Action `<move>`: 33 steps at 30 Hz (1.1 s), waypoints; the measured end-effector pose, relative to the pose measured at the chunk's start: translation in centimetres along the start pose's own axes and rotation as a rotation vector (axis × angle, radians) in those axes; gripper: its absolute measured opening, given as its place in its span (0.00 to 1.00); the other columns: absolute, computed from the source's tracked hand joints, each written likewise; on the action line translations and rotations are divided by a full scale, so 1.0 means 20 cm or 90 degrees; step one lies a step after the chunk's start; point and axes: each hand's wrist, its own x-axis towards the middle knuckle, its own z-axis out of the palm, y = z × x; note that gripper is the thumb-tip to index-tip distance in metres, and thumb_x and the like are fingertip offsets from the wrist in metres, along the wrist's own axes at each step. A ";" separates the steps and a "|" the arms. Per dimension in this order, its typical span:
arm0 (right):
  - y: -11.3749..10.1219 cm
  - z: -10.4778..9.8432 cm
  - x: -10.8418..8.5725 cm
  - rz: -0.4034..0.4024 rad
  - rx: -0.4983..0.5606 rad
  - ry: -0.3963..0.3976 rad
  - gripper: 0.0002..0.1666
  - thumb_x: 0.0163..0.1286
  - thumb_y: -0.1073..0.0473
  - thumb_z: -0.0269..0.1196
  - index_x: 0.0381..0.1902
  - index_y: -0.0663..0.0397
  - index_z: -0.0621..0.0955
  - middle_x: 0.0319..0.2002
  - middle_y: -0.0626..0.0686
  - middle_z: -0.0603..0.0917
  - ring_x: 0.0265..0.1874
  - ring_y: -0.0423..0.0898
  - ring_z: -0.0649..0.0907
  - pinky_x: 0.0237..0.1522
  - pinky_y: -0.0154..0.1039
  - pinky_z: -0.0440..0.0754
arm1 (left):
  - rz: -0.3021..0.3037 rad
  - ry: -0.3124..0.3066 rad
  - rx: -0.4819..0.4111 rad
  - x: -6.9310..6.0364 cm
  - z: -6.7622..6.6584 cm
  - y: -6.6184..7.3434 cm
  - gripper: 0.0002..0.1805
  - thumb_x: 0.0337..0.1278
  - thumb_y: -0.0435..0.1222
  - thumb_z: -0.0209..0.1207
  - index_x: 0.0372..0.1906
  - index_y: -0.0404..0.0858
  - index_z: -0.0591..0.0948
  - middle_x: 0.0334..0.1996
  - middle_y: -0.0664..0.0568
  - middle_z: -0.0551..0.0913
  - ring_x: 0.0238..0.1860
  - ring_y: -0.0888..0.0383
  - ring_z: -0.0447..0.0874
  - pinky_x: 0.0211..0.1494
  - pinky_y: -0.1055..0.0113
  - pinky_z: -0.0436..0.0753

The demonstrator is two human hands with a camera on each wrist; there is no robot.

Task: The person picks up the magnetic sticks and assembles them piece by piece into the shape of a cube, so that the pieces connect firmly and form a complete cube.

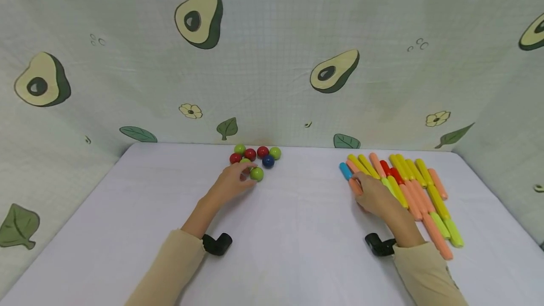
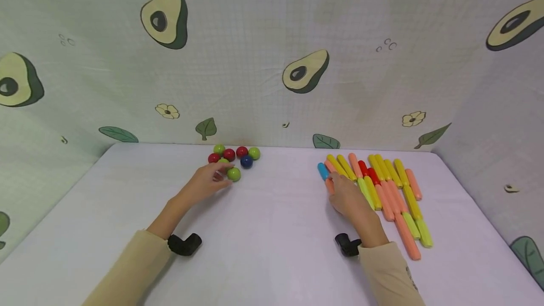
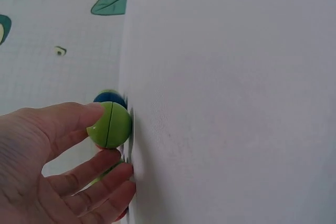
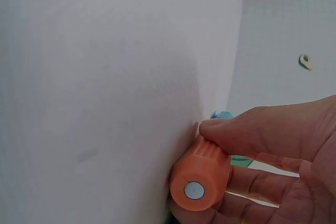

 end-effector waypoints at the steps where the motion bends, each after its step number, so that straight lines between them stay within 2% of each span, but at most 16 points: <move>1: 0.00 0.00 0.00 -0.002 0.002 0.001 0.33 0.76 0.68 0.62 0.73 0.74 0.66 0.35 0.60 0.77 0.31 0.50 0.78 0.36 0.40 0.81 | 0.000 0.002 0.008 0.01 0.00 0.00 0.24 0.68 0.30 0.67 0.66 0.33 0.81 0.53 0.40 0.85 0.53 0.44 0.82 0.61 0.50 0.83; 5: 0.00 0.00 0.00 -0.009 0.000 0.008 0.32 0.76 0.68 0.62 0.72 0.75 0.67 0.34 0.59 0.76 0.30 0.50 0.78 0.36 0.40 0.81 | -0.008 0.007 0.036 0.03 0.01 0.02 0.23 0.68 0.33 0.68 0.66 0.36 0.82 0.48 0.43 0.84 0.49 0.47 0.80 0.56 0.53 0.83; 10: 0.00 0.01 0.00 -0.008 0.002 0.008 0.33 0.75 0.68 0.62 0.73 0.74 0.66 0.33 0.58 0.76 0.29 0.49 0.78 0.35 0.40 0.81 | -0.034 0.010 0.045 0.05 0.02 0.04 0.23 0.67 0.36 0.70 0.65 0.38 0.83 0.46 0.45 0.83 0.49 0.49 0.79 0.54 0.54 0.82; 16: 0.01 0.01 0.00 -0.005 0.004 0.016 0.33 0.75 0.68 0.62 0.73 0.74 0.66 0.34 0.58 0.76 0.29 0.49 0.77 0.34 0.39 0.81 | -0.049 0.016 0.023 0.08 0.02 0.02 0.18 0.67 0.36 0.70 0.59 0.37 0.86 0.46 0.44 0.84 0.50 0.48 0.78 0.56 0.52 0.81; 22: 0.01 0.02 -0.01 -0.009 0.005 0.018 0.32 0.75 0.68 0.62 0.72 0.74 0.66 0.32 0.58 0.75 0.27 0.49 0.77 0.34 0.39 0.81 | -0.050 0.010 -0.015 0.08 0.01 -0.01 0.18 0.66 0.36 0.71 0.58 0.35 0.86 0.46 0.42 0.84 0.51 0.46 0.79 0.57 0.50 0.81; 27: 0.00 0.01 0.00 -0.005 0.005 0.011 0.32 0.76 0.68 0.62 0.72 0.75 0.65 0.32 0.58 0.75 0.28 0.49 0.77 0.35 0.40 0.80 | -0.042 0.003 -0.058 0.05 0.00 -0.01 0.19 0.66 0.36 0.71 0.58 0.34 0.85 0.47 0.41 0.85 0.51 0.44 0.83 0.57 0.52 0.83; 33: 0.00 0.01 0.00 0.012 0.014 -0.004 0.33 0.76 0.68 0.61 0.73 0.74 0.64 0.32 0.58 0.75 0.27 0.49 0.77 0.33 0.38 0.79 | -0.042 -0.023 -0.102 -0.04 -0.01 0.02 0.20 0.67 0.37 0.70 0.60 0.34 0.85 0.49 0.40 0.87 0.52 0.45 0.85 0.59 0.51 0.85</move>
